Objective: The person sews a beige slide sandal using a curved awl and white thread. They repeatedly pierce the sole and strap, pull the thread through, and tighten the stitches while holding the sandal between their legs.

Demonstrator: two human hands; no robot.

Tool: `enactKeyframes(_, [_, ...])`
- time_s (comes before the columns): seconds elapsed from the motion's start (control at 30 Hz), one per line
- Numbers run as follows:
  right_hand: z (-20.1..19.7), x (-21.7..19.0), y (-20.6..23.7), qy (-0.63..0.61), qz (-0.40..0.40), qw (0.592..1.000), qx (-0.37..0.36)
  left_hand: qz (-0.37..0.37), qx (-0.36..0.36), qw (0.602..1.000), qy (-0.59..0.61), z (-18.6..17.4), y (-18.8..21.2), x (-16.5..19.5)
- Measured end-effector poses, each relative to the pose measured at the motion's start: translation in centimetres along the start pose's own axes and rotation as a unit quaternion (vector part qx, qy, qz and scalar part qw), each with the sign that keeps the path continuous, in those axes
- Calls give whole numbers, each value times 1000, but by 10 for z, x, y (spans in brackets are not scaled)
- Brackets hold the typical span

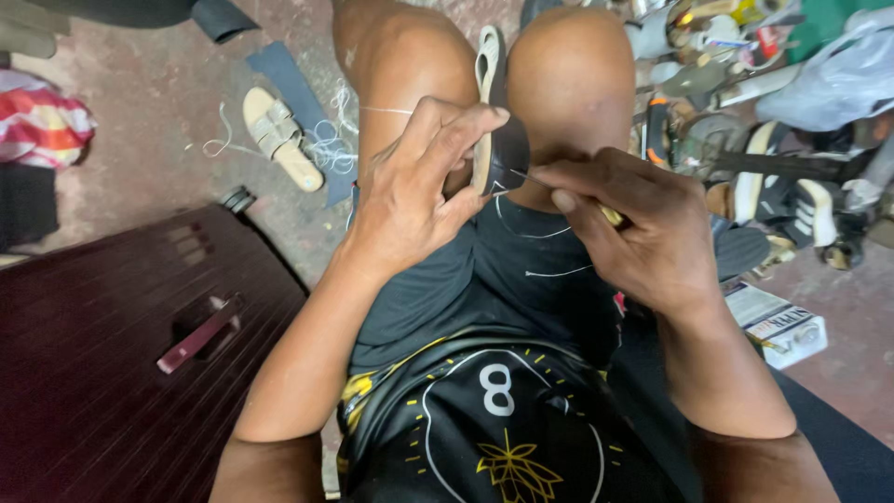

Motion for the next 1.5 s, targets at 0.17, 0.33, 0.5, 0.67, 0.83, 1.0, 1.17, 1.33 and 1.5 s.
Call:
enactKeyframes(0.17, [4,2,-2,-29,-45,999,-1,-4,-1,1000,-10,3,0,-1])
enactKeyframes(0.33, [2,5,-2,-21,-51,998,-2,-11,-4,999,-33,5,0,-4])
enactKeyframes(0.5, [0,2,-6,-29,-65,997,-6,-7,-4,999,-51,5,-1,-5])
enactKeyframes(0.67, [-3,1,-7,-20,-81,996,-11,-3,-3,999,-51,5,-1,-3])
enactKeyframes(0.83, [-6,-3,-9,62,-56,996,-20,-17,-13,998,-59,7,-4,-3])
enactKeyframes(1.0, [-18,-13,-9,87,-43,995,-18,-1,-5,1000,-29,11,-12,3])
enactKeyframes(1.17, [-30,-24,-15,107,-85,990,-22,9,-15,1000,7,11,-19,3])
enactKeyframes(1.33, [-32,-30,-18,175,-55,981,-59,27,-49,996,-66,12,-22,2])
enactKeyframes(1.5, [-33,-38,-19,224,-65,970,-62,33,-52,994,-86,18,-25,2])
Point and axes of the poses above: each hand's wrist, its own y-axis away from the middle knuckle, its own z-axis out of the palm, x = y × z, the point moved 8 cm from there along -y, towards the middle knuckle, and after that the axes turned 5 degrees about -x, right-handed, at the moved point
